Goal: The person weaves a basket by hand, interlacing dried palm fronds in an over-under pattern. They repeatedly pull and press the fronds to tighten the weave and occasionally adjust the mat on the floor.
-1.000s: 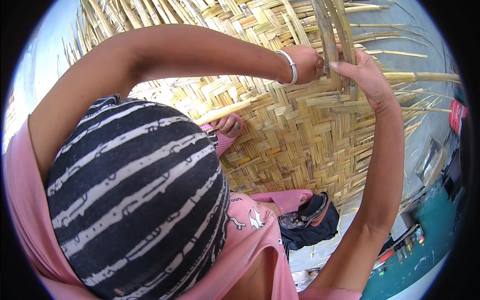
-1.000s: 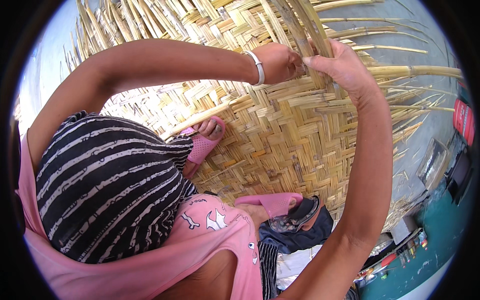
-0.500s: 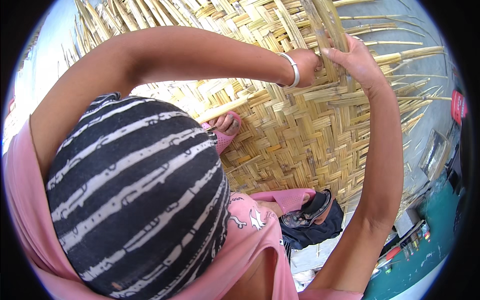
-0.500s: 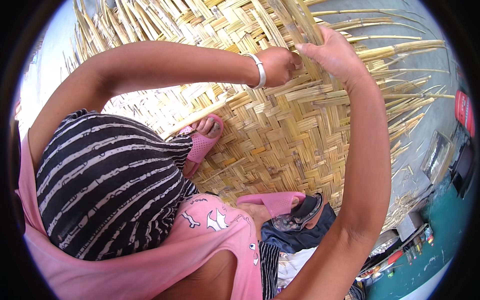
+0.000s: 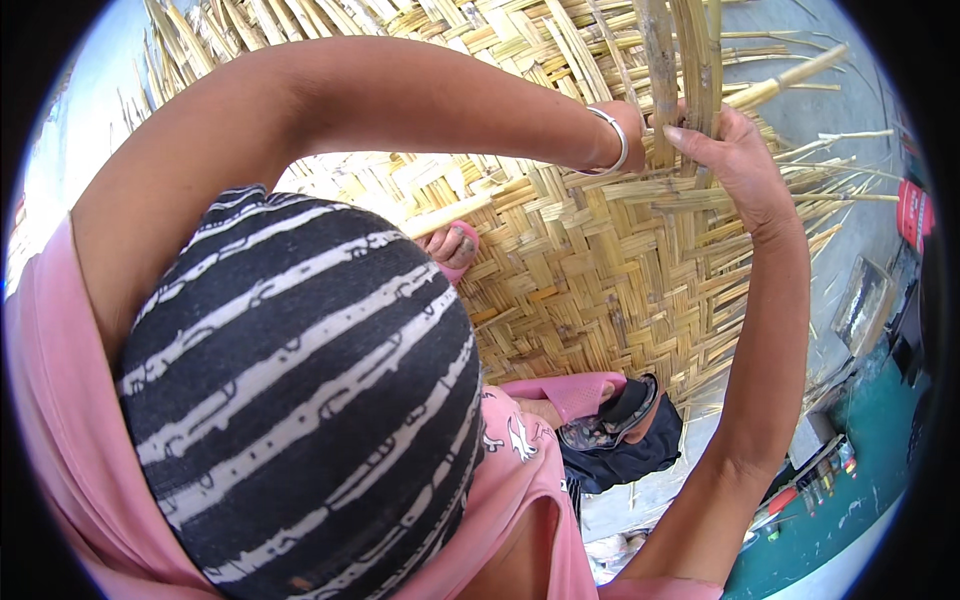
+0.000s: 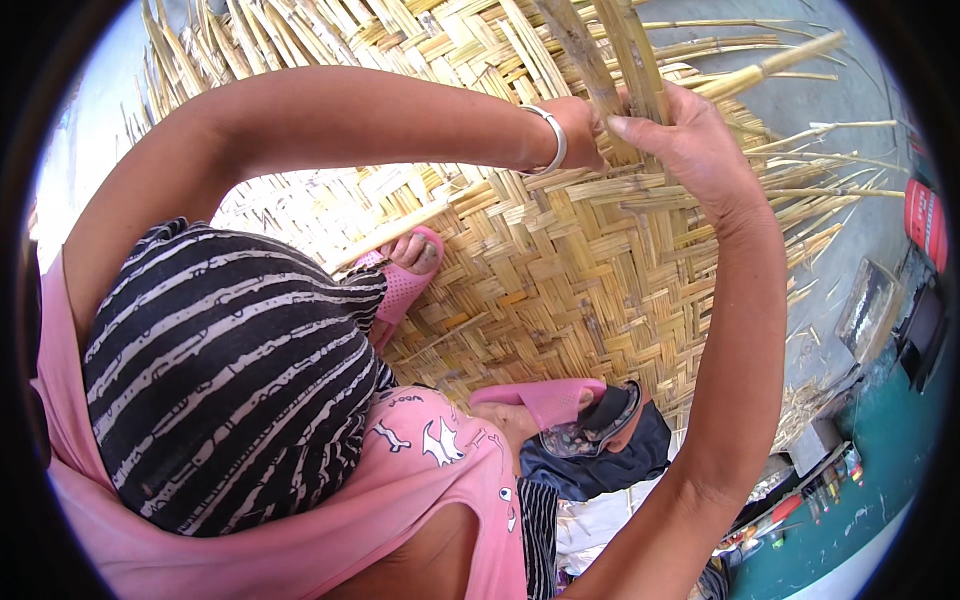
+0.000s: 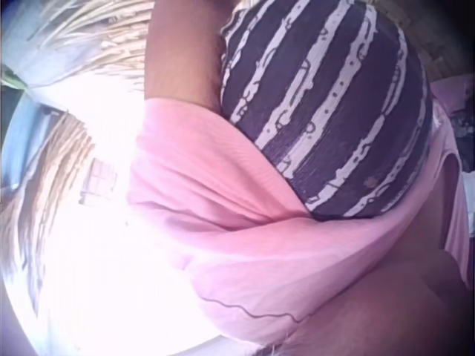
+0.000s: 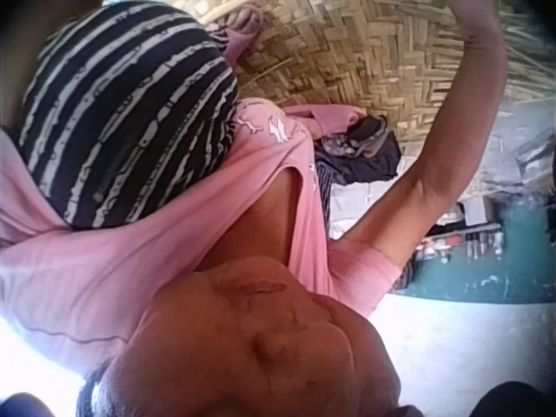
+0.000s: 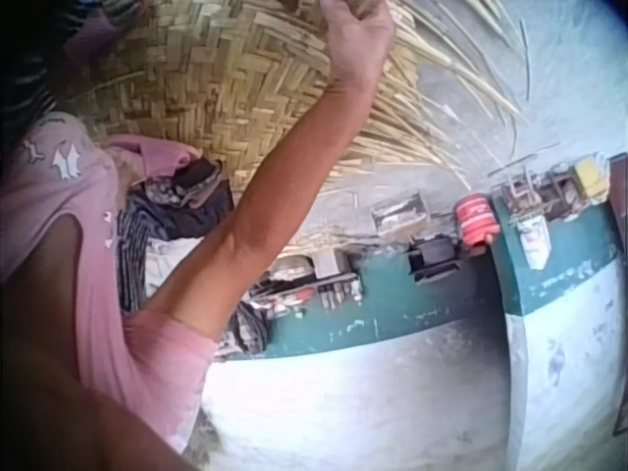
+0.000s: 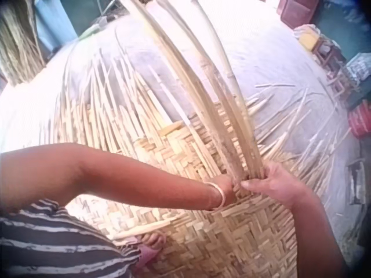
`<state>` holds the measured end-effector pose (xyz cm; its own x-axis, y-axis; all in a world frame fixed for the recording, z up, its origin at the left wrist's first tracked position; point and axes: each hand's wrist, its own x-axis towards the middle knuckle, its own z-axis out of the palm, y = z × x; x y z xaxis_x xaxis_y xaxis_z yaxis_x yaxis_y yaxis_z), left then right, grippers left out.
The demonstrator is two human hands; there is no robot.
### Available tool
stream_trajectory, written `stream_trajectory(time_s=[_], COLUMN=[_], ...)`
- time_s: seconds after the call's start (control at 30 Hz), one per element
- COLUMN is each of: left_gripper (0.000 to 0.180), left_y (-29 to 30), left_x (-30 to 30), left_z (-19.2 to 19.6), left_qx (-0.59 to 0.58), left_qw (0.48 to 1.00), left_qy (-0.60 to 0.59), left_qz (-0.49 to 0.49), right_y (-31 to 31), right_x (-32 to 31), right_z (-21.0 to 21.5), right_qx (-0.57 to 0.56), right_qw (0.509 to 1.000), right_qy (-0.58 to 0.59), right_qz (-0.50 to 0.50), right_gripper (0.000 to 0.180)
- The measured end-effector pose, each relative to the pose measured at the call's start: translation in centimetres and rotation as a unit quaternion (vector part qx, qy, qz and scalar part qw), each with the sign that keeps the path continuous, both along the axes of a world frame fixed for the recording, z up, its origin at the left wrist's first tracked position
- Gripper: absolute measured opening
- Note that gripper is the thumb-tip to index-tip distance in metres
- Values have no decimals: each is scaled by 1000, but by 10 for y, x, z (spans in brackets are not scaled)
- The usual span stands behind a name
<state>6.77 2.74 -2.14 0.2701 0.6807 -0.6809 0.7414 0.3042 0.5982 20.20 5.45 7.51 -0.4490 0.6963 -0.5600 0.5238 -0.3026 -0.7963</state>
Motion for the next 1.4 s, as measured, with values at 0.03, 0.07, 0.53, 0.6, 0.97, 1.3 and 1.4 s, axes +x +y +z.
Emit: stream_trajectory(time_s=[0.03,0.07,0.53,0.6,0.97,1.3,1.4], left_gripper=[40,40,29,28,20,20,22], left_y=[-3,-4,-15,-21,-42,-31,-25], left_x=[3,5,-25,-28,-44,-36,-35], left_z=[-8,-15,24,20,15,6,15], left_qx=[12,24,56,97,-3,-40,-34], left_qw=[1000,1000,986,966,909,903,933], left_qy=[-6,-11,-87,-151,-255,-253,-194], left_qz=[8,17,132,184,331,346,301], right_y=[0,0,8,14,41,35,29], right_x=[-1,-3,-10,-12,-20,-20,-19], right_z=[1,3,-4,-11,-64,-56,-47], right_qx=[1,2,3,4,-40,-43,-30], right_qw=[1000,1000,1000,1000,999,997,997], right_qy=[1,2,-14,-11,-23,17,26], right_qz=[3,7,-17,-28,-14,-59,-59], right_gripper=[28,28,32,33,38,44,44])
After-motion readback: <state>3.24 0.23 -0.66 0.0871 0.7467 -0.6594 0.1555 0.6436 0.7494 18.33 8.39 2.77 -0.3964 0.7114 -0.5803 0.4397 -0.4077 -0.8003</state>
